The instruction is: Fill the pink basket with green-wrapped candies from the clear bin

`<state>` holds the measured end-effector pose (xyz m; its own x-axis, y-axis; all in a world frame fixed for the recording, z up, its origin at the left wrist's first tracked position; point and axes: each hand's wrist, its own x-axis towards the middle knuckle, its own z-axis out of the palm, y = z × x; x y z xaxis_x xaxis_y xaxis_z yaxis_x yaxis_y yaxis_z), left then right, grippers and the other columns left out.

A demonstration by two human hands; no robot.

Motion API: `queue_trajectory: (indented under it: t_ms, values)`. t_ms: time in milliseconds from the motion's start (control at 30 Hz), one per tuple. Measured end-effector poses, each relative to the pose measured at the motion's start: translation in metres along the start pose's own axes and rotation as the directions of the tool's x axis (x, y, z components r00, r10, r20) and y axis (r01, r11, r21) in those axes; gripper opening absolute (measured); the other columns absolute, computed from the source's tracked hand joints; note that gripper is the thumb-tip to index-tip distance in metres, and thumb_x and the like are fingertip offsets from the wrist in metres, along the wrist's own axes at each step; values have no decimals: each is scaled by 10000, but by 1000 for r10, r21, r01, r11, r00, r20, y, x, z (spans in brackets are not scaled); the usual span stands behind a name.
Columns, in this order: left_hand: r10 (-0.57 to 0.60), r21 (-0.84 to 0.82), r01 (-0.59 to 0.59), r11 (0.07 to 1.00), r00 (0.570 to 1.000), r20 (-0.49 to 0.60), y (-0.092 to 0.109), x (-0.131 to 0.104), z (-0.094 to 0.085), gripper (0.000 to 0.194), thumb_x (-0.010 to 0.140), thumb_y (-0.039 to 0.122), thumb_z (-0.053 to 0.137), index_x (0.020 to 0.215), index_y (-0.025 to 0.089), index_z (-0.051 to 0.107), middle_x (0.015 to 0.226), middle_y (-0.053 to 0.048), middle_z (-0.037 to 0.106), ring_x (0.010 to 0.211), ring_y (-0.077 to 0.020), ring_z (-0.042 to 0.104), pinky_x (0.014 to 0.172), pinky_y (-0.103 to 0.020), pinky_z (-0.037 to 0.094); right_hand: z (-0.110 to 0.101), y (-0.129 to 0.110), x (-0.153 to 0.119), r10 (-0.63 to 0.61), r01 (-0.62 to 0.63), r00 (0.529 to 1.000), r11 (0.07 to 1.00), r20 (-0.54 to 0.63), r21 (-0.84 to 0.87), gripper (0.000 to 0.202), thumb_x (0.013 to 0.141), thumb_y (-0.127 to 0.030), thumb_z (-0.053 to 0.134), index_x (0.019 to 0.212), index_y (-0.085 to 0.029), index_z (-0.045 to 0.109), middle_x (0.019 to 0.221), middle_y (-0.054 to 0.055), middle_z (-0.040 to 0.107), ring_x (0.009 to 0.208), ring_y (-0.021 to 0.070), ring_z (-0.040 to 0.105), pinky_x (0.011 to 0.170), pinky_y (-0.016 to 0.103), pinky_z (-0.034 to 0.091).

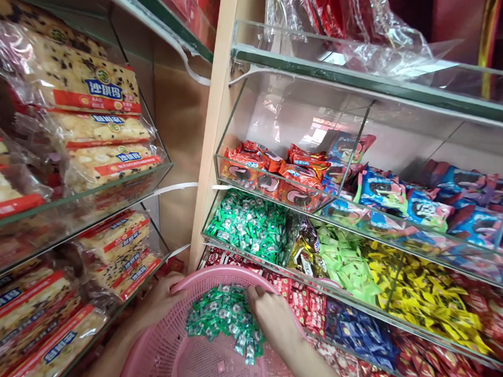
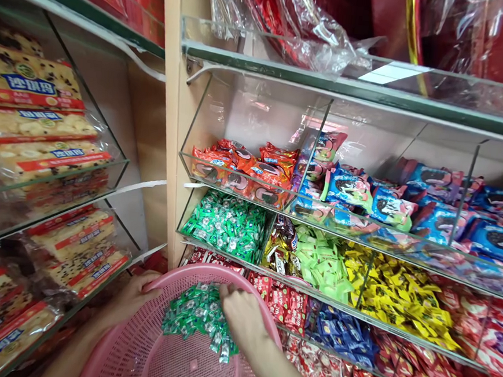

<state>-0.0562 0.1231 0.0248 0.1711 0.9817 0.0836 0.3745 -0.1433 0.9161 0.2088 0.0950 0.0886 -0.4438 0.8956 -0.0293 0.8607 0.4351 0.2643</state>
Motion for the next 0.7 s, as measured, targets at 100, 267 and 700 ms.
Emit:
queue_trajectory:
  t_ms: [100, 267, 700]
  values:
    - [0, -3, 0, 1000, 1000, 0, 0, 0, 0, 164, 709, 247, 566, 752, 134, 676, 813, -47, 644, 790, -219, 594, 721, -305, 456, -34, -1, 3, 20, 2, 987, 991, -157, 137, 134, 905, -147, 399, 894, -180, 529, 804, 43, 652, 660, 159, 636, 507, 225, 340]
    - [14, 41, -14, 999, 1000, -5, 0, -1, 0, 148, 715, 242, 545, 705, 139, 651, 772, -31, 614, 753, -205, 581, 694, -292, 442, -66, 13, 32, 270, -170, 907, 937, -324, 305, 202, 949, -312, 339, 921, -203, 506, 831, 19, 649, 688, 142, 627, 547, 222, 324]
    - [30, 68, -29, 997, 999, -20, 4, -1, 1, 132, 704, 231, 516, 629, 153, 590, 711, -8, 556, 714, -188, 539, 655, -278, 415, -69, 34, 84, 523, -447, 821, 839, -229, 311, 208, 903, -217, 371, 924, -173, 573, 907, 85, 645, 754, 187, 640, 600, 246, 389]
